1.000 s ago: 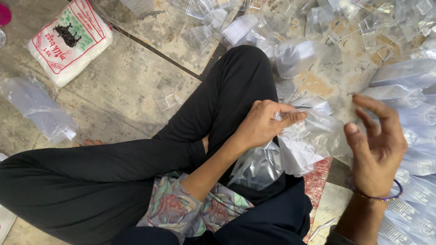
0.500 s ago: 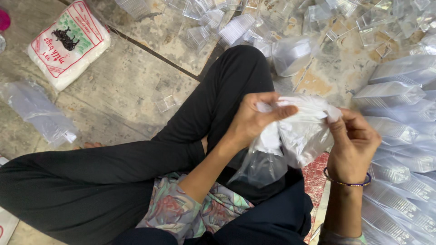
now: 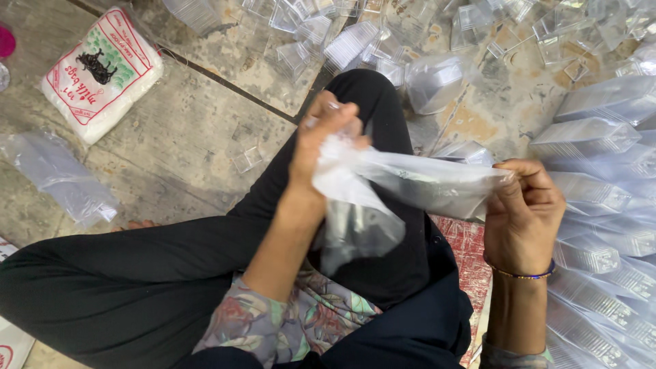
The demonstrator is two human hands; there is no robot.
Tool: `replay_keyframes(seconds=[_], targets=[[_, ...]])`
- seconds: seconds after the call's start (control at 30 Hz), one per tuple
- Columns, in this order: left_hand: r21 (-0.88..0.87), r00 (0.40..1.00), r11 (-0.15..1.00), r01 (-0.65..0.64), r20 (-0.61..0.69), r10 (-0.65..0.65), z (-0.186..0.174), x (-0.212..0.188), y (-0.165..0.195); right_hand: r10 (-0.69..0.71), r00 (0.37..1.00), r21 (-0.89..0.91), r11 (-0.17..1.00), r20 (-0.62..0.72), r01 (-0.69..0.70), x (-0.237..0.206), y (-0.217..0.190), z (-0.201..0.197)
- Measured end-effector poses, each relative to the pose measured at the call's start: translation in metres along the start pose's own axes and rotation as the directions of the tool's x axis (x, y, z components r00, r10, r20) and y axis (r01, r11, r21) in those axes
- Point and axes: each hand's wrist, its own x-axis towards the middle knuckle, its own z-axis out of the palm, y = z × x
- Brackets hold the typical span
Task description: The person sits on the floor and packs clear plastic cups into small plastic bags, twisting the bag openings closed. They take cups from a large pile beside them, fill bags one at a time, and set filled bags aside.
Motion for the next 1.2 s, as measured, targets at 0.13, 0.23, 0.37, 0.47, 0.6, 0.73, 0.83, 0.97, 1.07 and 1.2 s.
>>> replay_keyframes(seconds=[0.13, 0.23, 0.37, 0.47, 0.6, 0.73, 0.83, 0.97, 1.07, 1.2], targets=[[0.293, 0.975, 0.943, 0.159, 0.104, -0.197, -0.007, 0.002, 0.014, 0.042, 0.999, 0.096, 0.994, 0.008, -0.043, 0.001, 0.008, 0.006], [0.592, 0.909, 0.786, 0.177, 0.207, -0.361, 0.0, -0.01, -0.03, 0.036, 0.999, 0.149, 0.988, 0.034, -0.04, 0.002, 0.015, 0.011], [0.772, 0.918, 0.635, -0.038, 0.278, -0.283, 0.008, -0.01, -0.097, -0.107, 0.994, -0.299, 0.949, -0.011, 0.099, -0.007, 0.016, 0.014], [0.599, 0.906, 0.783, 0.168, 0.219, -0.361, 0.011, -0.014, -0.12, -0.265, 0.964, -0.559, 0.797, 0.021, 0.231, -0.017, 0.013, 0.015], [0.493, 0.948, 0.859, 0.136, 0.188, -0.258, 0.021, -0.021, -0.12, -0.264, 0.954, -0.654, 0.749, -0.142, 0.11, -0.02, 0.007, 0.014], [0.182, 0.896, 0.899, 0.399, 0.129, -0.424, 0.02, -0.027, -0.096, -0.173, 0.971, -0.091, 0.983, -0.165, 0.16, -0.014, 0.001, 0.001], [0.247, 0.812, 0.833, 0.496, 0.209, -0.546, 0.018, -0.034, -0.094, 0.355, 0.898, 0.445, 0.869, -0.262, -0.214, -0.016, 0.0, -0.021], [0.624, 0.738, 0.737, 0.259, 0.365, -0.568, 0.014, -0.039, -0.109, 0.184, 0.978, 0.49, 0.846, 0.102, -0.21, -0.014, 0.005, -0.058], [0.67, 0.788, 0.709, 0.219, 0.308, -0.534, 0.004, -0.029, -0.123, 0.252, 0.967, 0.373, 0.895, 0.026, -0.244, -0.005, 0.015, -0.081], [0.971, 0.97, 0.227, 0.077, -0.02, -0.243, -0.013, 0.015, -0.151, 0.11, 0.984, -0.224, 0.965, -0.137, -0.139, 0.041, 0.061, -0.093]])
